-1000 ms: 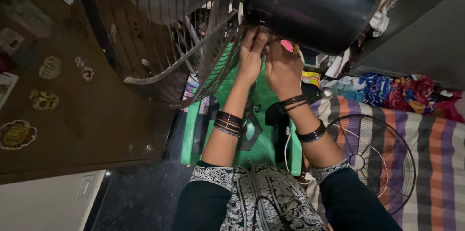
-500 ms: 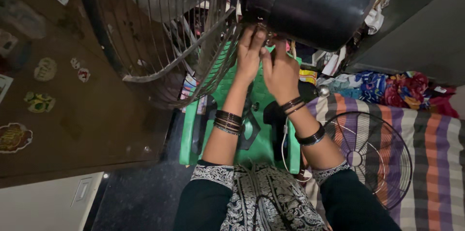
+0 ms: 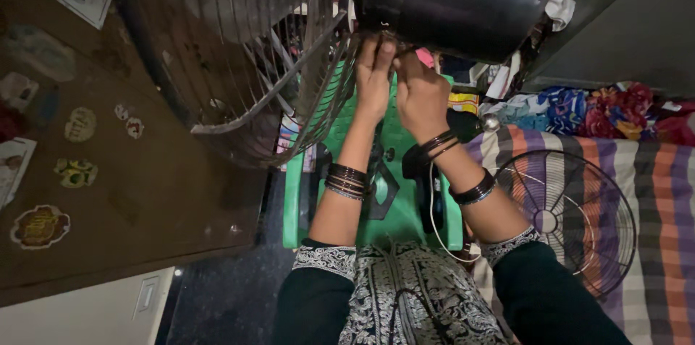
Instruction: The person uses a screwdriver to tighten screws on the motor housing and stand of a standing electric fan. They work on the motor area first, then move to the stand, repeatedly turning the screwdriver to secure components.
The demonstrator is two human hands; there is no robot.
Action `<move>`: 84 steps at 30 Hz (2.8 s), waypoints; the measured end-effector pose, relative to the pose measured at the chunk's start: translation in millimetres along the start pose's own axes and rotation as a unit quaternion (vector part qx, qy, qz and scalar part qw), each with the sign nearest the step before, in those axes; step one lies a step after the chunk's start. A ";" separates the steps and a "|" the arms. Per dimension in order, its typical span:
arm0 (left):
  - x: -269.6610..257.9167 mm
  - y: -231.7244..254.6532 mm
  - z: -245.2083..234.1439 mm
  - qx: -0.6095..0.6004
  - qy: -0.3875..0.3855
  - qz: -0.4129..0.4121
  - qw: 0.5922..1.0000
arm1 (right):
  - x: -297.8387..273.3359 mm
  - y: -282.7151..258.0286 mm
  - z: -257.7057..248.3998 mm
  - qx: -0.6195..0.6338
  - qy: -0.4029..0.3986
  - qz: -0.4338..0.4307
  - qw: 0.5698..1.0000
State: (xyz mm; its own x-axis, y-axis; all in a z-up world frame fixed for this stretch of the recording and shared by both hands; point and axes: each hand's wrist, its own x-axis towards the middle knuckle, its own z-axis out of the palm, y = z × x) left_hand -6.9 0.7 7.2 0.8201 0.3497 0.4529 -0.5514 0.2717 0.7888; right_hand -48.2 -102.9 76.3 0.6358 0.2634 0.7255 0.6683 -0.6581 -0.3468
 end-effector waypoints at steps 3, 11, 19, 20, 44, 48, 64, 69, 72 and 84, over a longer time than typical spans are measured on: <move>1.2 -3.6 0.6 -0.042 0.010 -0.025 0.999 | 2.2 -10.9 -2.8 0.059 0.017 0.034 0.998; 0.1 -7.1 -3.4 0.032 0.020 0.002 0.999 | -6.6 -11.4 -3.1 0.099 -0.039 0.126 0.986; -31.1 13.5 4.8 0.056 0.036 -0.028 0.997 | -27.7 -13.6 -15.9 0.004 0.166 -0.008 0.986; -35.0 16.5 5.9 0.109 0.047 -0.017 0.993 | -27.5 -14.3 -16.6 -0.031 0.202 -0.013 0.979; -226.5 30.5 152.2 0.238 -0.142 0.132 0.952 | -252.5 101.2 -96.9 0.016 0.039 0.190 0.981; -292.2 24.2 204.2 0.182 -0.276 0.002 0.944 | -352.4 121.8 -162.7 0.020 0.078 0.354 0.932; -552.2 -30.0 317.4 0.094 -0.608 -0.202 0.762 | -636.0 127.7 -368.1 -0.008 0.152 0.681 0.716; -573.5 -44.9 331.3 0.102 -0.632 -0.205 0.740 | -638.8 128.9 -379.5 -0.022 0.041 0.733 0.678; -574.2 -52.5 336.3 0.118 -0.627 -0.171 0.751 | -629.5 130.8 -379.4 0.286 0.245 0.810 0.450; -552.5 -54.2 340.0 0.124 -0.598 -0.199 0.767 | -622.2 156.5 -358.9 0.042 0.118 0.828 0.547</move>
State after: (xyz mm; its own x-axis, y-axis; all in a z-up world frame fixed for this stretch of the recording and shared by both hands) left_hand -378.3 -512.0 -144.5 0.5516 -0.8286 0.0957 -0.2959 -0.0871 0.9512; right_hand -477.8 -622.9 -216.0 0.3351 -0.7494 -0.5710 -0.7261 0.1809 -0.6634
